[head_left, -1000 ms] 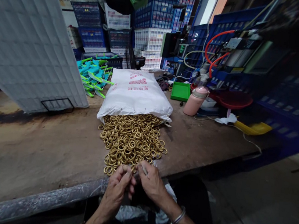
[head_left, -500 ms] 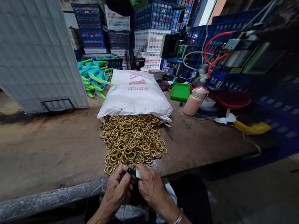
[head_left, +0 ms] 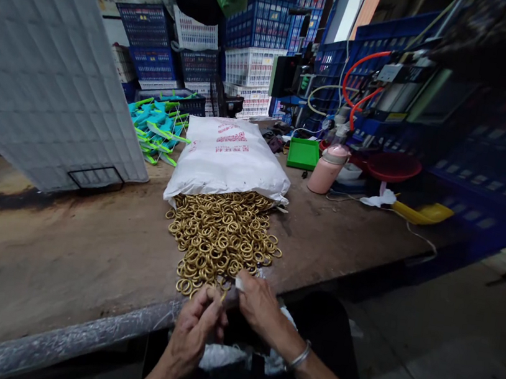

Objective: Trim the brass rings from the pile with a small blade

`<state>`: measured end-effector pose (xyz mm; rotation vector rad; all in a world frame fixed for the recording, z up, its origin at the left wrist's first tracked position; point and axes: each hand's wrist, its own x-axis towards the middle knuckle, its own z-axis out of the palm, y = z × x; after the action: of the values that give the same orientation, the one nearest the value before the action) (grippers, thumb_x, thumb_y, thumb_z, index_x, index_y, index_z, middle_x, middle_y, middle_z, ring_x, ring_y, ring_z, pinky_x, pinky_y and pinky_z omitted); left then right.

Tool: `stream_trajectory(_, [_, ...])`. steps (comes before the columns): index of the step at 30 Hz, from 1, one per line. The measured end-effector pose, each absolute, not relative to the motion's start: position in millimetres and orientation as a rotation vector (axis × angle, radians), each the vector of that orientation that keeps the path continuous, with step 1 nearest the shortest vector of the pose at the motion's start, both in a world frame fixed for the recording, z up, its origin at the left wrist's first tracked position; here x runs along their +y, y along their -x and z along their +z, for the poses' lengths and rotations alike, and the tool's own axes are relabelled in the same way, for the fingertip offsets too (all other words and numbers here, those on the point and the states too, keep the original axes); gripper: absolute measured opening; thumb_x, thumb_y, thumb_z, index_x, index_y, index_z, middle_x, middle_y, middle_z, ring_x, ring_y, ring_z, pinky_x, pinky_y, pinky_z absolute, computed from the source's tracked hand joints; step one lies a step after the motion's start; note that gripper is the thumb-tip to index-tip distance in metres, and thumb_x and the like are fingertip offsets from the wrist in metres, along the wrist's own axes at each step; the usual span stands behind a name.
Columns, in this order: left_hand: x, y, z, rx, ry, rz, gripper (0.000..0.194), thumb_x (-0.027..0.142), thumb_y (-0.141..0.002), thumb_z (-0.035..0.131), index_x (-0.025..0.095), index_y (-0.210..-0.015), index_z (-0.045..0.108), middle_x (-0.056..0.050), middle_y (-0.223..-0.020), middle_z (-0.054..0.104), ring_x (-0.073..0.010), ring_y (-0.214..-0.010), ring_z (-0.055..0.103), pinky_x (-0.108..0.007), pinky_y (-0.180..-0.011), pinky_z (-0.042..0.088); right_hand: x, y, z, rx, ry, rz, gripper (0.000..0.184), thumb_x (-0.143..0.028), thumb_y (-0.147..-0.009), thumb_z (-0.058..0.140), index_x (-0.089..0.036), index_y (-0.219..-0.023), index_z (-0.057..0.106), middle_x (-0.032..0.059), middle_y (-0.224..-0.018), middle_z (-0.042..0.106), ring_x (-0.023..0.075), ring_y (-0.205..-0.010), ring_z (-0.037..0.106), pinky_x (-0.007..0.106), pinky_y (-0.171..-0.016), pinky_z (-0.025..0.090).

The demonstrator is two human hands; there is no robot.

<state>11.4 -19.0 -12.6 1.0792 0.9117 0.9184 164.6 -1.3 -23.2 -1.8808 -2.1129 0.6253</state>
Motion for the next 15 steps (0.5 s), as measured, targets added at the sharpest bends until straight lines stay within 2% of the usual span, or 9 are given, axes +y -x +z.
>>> stream_trajectory(4, [-21.9,-9.1,-3.7,0.820,-0.859,0.939,0.023,0.039,-0.077,0.055,0.017,-0.072,0.050,0.001,-0.064,0.056,-0.0095,-0.047,0.051,-0.022,-0.043,0.044,3.3,-173.3,-32.2,-2.013,1.909,0.501,0.022,-0.005,-0.070,0.037,-0.017,-0.084,0.048,0.0024,-0.067,0.057,0.0133,-0.059,0.048,0.024,-0.056,0.024])
stream_trajectory(9, [-10.7,0.3,-13.9,0.878,-0.628,1.115,0.022,0.033,-0.070,0.065,0.014,-0.074,0.054,-0.005,-0.077,0.061,-0.0113,-0.058,0.055,-0.019,-0.042,0.042,2.2,-157.5,-40.2,-2.051,1.800,0.482,0.021,-0.007,-0.071,0.039,-0.019,-0.086,0.048,0.0015,-0.073,0.059,0.0141,-0.067,0.052,0.024,-0.058,0.025])
stream_trajectory(15, [-8.6,13.2,-13.8,0.818,-0.465,1.109,0.023,0.026,-0.068,0.066,0.017,-0.086,0.055,-0.002,-0.072,0.061,-0.0104,-0.055,0.054,-0.018,-0.043,0.041,5.8,-144.0,-44.5,-2.163,1.837,0.468,0.024,-0.013,-0.074,0.044,-0.021,-0.096,0.048,0.0017,-0.081,0.061,0.0156,-0.072,0.055,0.025,-0.059,0.024])
